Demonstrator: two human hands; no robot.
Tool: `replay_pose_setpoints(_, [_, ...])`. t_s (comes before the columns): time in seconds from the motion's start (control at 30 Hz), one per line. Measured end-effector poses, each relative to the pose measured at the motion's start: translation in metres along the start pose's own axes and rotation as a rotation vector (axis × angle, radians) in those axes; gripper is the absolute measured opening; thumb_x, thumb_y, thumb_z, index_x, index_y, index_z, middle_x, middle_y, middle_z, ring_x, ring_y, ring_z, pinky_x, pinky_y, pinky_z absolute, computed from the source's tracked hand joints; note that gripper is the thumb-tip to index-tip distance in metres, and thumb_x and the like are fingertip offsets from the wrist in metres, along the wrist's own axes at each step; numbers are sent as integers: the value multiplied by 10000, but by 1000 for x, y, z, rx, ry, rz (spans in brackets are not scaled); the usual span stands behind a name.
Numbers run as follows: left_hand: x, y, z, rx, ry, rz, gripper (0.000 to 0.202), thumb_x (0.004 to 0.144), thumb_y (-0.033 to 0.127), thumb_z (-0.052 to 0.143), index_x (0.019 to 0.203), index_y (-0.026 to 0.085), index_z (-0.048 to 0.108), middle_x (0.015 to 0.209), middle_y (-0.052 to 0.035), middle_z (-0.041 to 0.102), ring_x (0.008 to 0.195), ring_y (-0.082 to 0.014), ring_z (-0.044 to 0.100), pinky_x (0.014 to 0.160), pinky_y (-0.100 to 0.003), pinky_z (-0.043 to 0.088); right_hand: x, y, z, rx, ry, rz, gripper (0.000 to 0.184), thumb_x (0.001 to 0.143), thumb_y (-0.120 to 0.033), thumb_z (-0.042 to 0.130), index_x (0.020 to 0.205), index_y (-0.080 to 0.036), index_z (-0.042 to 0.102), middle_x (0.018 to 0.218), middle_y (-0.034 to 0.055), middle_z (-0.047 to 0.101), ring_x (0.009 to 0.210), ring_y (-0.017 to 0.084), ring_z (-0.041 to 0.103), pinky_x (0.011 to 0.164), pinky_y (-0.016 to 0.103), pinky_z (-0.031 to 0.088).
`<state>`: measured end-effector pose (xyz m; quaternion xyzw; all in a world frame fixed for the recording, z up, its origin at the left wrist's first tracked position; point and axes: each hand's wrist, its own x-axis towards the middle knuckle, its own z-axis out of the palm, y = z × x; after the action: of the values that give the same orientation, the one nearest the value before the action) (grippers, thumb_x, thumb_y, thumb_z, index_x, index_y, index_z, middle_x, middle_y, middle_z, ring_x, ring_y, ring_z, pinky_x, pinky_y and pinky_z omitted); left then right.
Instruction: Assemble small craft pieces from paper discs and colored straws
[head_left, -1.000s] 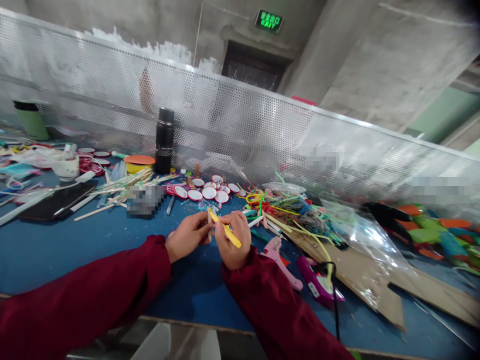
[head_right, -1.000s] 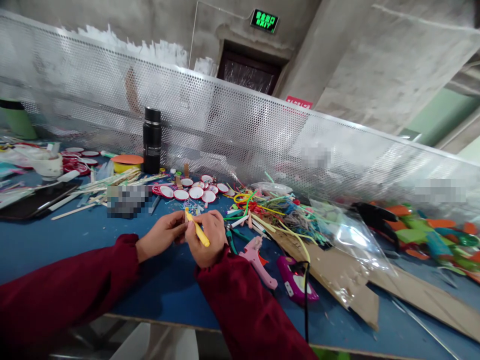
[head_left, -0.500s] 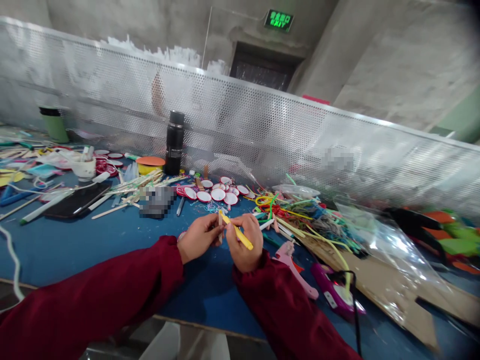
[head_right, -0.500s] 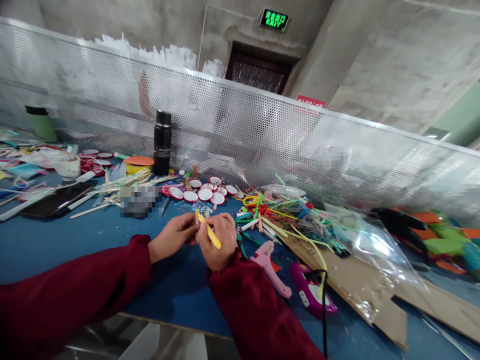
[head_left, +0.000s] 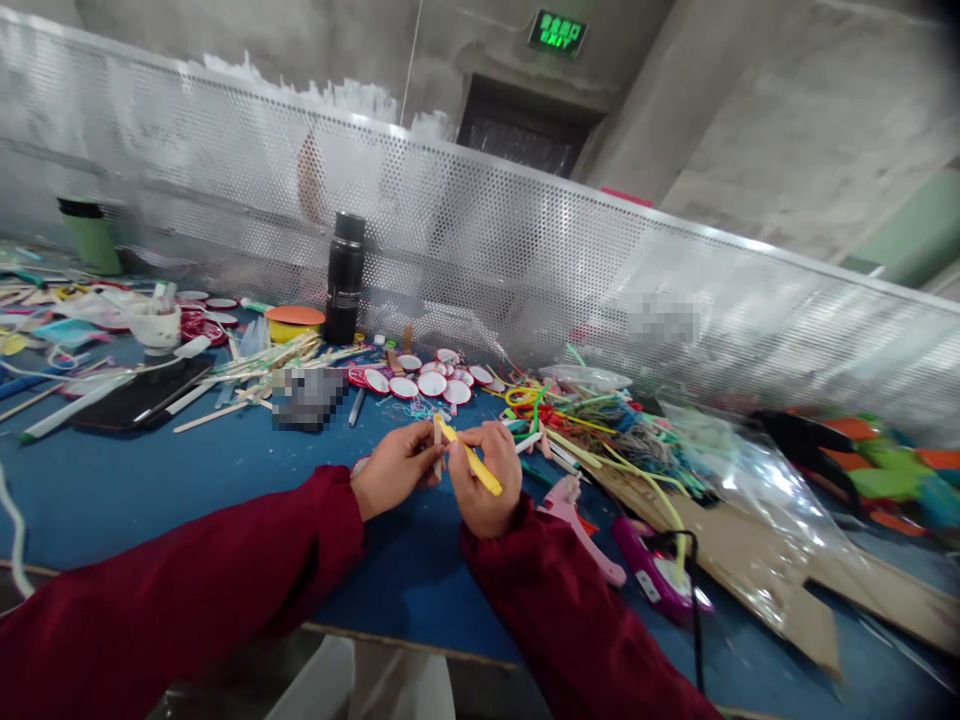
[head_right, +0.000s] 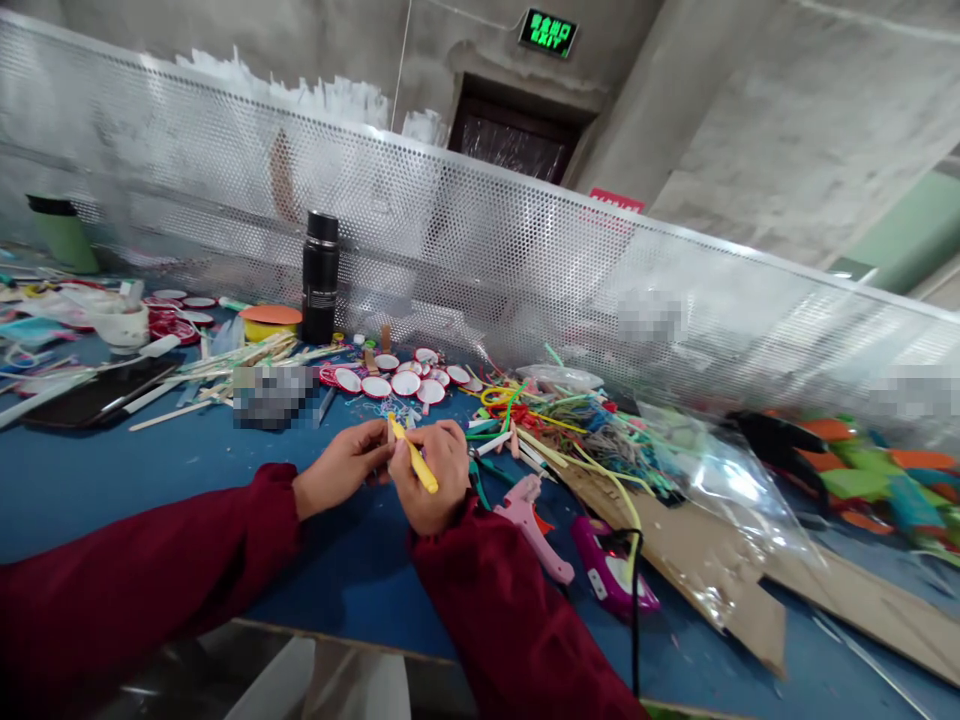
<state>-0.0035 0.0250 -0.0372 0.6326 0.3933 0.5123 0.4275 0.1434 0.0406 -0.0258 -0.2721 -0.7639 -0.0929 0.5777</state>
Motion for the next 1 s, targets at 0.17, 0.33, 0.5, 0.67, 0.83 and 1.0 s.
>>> replay_pose_setpoints(0.17, [0, 0, -1, 12, -6, 19, 253, 890, 405, 537, 810, 165, 526, 630, 19, 570, 519, -108, 535, 507, -224, 414, 1, 2, 0, -8, -9, 0, 42, 863, -181, 560, 836, -212, 554, 734, 14, 637, 713, 171, 575, 786, 384, 479])
replay_pose_setpoints(0.33, [-1, 1, 0, 5, -5, 5, 244, 893, 393, 532, 796, 171, 508, 629, 20, 571, 511, -104, 535, 496, -219, 408, 0, 2, 0, -4, -6, 12, 47, 863, -176, 558, 839, -216, 554, 742, 13, 640, 723, 170, 582, 806, 389, 478])
replay_pose_setpoints(0.5, [-1, 1, 0, 8, -1, -4, 262, 887, 415, 540, 808, 165, 524, 616, 22, 560, 506, -103, 525, 485, -216, 397, 0, 0, 1, 12, -12, 14, 37, 863, -186, 554, 846, -218, 561, 745, 13, 642, 731, 174, 586, 820, 403, 477])
replay_pose_setpoints(0.67, [-1, 5, 1, -12, 0, -14, 259, 876, 416, 552, 819, 164, 534, 631, 16, 574, 507, -104, 527, 486, -220, 401, 1, 1, -1, -15, -9, 28, 39, 862, -195, 559, 831, -218, 557, 738, 15, 635, 721, 176, 574, 771, 381, 471])
replay_pose_setpoints(0.83, [-2, 6, 1, -18, 4, -24, 274, 871, 428, 559, 802, 165, 529, 618, 23, 558, 498, -97, 514, 475, -214, 392, 1, -1, 0, 7, -28, 25, 41, 867, -193, 551, 835, -219, 555, 740, 8, 644, 714, 171, 586, 784, 383, 465])
replay_pose_setpoints(1.0, [-2, 5, 1, -32, -5, -36, 286, 871, 447, 554, 810, 170, 519, 627, 20, 563, 507, -104, 525, 468, -215, 394, 1, -1, 0, -15, -19, 38, 56, 865, -185, 552, 819, -217, 553, 726, 9, 643, 711, 172, 578, 780, 379, 462])
